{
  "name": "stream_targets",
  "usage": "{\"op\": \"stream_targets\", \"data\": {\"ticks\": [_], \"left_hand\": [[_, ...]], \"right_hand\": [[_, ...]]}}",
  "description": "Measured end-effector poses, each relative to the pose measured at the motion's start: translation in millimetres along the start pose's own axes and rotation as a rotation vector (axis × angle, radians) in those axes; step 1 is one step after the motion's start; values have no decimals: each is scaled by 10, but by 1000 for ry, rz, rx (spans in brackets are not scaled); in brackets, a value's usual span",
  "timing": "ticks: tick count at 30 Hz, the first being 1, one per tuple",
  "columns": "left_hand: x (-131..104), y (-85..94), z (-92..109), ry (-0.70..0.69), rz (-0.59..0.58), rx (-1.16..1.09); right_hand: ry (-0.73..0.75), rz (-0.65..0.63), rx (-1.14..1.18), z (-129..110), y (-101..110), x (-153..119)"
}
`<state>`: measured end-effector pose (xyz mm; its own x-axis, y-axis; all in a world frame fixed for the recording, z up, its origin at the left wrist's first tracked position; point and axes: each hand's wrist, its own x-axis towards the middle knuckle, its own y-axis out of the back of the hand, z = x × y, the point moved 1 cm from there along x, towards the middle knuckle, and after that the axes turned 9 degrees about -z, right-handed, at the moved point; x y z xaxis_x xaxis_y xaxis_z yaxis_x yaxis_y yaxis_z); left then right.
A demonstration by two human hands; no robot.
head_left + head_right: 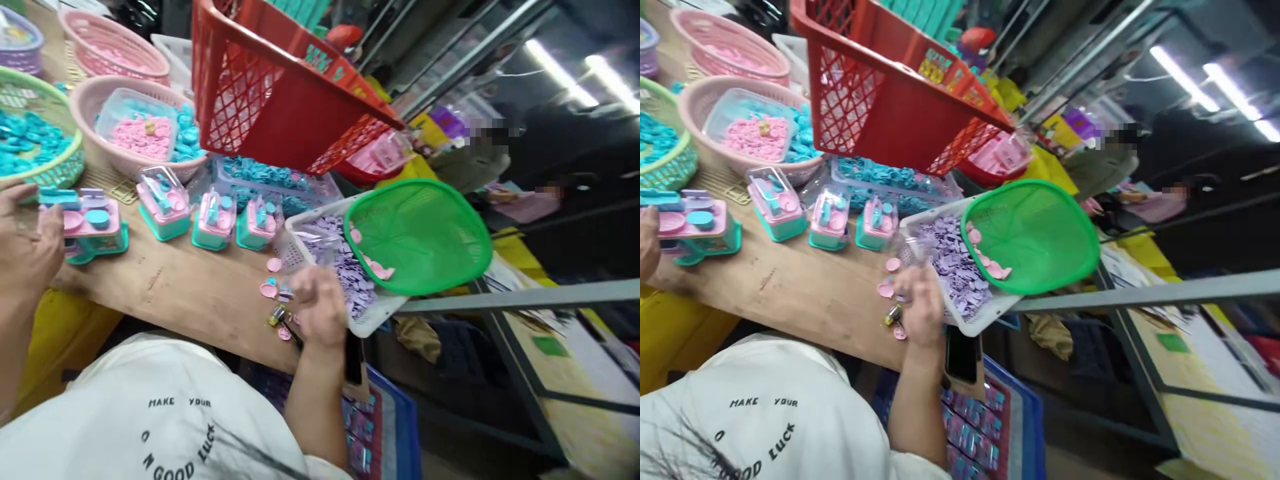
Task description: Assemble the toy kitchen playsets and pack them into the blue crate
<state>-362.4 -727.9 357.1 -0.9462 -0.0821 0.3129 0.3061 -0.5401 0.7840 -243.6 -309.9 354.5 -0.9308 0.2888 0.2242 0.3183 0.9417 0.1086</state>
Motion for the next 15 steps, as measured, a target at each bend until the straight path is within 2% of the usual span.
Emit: {"op": "stream_targets", "data": {"ticks": [2,4,5,7,9,12,13,15], "left_hand": [[101,-13,-174,104,-25,-19],[165,-114,-279,139,-119,-27],[173,-169,-301,139,-151,-32],[132,-256,-304,133,-174,-52],[4,-305,-275,135,-170,-28],[-323,-353,-194,3,-211,0],[-441,-371,-165,-82,-243,-27],[-628,-415,-126,-271,-317,-137]], "right_hand": [[-267,-248,225,190,-530,-178],[-512,-370,347,394,-934,-299],[-602,-390,365,487,-1050,-330],[-677,-369,282,621,-1093,-347],[-591,-285,24,653,-950,-339],[-298,-172,-438,525,-677,-352],[-209,-199,-542,464,-625,-361],[-91,-364,-662,365,-600,-364]]}}
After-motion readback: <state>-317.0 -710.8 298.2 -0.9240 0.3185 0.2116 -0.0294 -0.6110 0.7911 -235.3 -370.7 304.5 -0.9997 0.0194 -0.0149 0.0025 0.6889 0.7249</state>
